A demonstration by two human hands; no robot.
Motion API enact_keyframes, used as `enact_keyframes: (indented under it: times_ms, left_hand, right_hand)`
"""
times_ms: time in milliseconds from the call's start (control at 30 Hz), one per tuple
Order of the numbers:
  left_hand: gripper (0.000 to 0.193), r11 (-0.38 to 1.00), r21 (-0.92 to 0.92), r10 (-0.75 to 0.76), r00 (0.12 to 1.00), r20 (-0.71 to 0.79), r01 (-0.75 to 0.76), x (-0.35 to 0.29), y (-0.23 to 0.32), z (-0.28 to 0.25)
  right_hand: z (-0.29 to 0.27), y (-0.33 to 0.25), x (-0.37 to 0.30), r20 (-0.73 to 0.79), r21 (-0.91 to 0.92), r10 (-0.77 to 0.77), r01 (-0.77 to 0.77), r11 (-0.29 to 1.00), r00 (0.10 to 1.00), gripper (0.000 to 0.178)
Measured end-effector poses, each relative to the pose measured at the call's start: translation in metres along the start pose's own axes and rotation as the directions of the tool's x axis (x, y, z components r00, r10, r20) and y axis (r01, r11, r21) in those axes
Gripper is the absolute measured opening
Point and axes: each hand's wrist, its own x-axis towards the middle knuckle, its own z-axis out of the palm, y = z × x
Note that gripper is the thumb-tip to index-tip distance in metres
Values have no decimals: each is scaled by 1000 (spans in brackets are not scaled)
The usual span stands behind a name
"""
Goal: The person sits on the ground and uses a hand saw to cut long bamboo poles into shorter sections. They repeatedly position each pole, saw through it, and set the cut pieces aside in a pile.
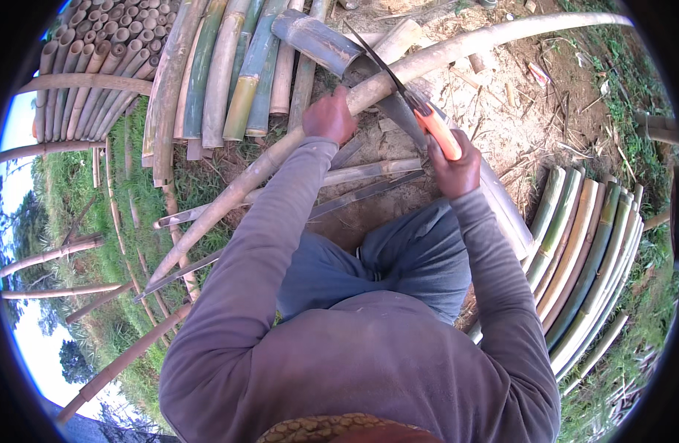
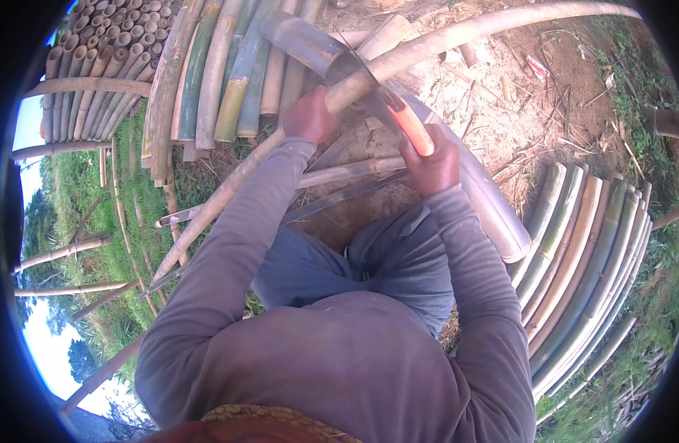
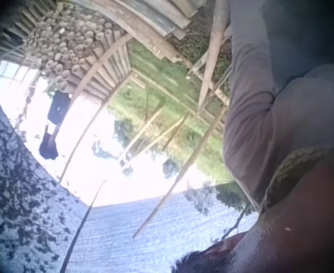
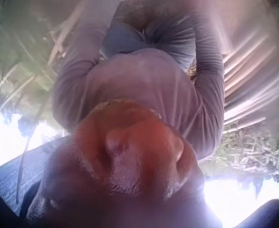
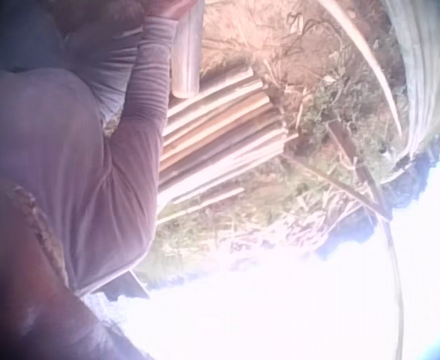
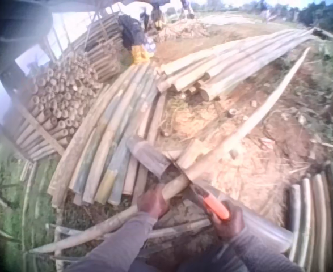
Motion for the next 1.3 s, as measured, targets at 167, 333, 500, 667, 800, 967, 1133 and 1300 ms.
enact_keyframes:
  times_ms: [167,333,500,667,800,967,1133,1300]
  left_hand:
    - [48,998,66,-18,999,27,17,1,7,-15]
    - [48,998,45,-50,998,46,48,-1,0,-3]
    - [48,1000,20,-14,1000,-16,14,-2,0,-5]
    - [41,1000,-9,-12,1000,-14,12,0,-5,-7]
    - [43,997,-64,-26,997,73,31,-9,-17,-11]
    - [48,989,-84,132,975,178,-119,-8,2,-18]
    - [50,964,-156,221,975,28,-214,-77,7,-63]
    - [72,955,-149,275,955,111,-258,-144,19,-88]
  right_hand:
    - [25,11,23,-53,15,-90,91,996,995,30]
    - [-64,25,-114,-3,30,55,-55,998,999,22]
    - [-96,10,-156,-122,-91,-71,61,994,990,29]
    - [-110,-15,-170,-68,-156,-188,176,972,980,39]
    - [-152,-7,-217,-237,-22,73,-80,997,969,36]
    - [-173,21,-222,-337,-553,-135,-80,829,932,33]
    - [-168,87,-213,-254,-686,92,-246,685,963,50]
    - [-110,-9,-176,-24,-711,-264,169,683,964,92]
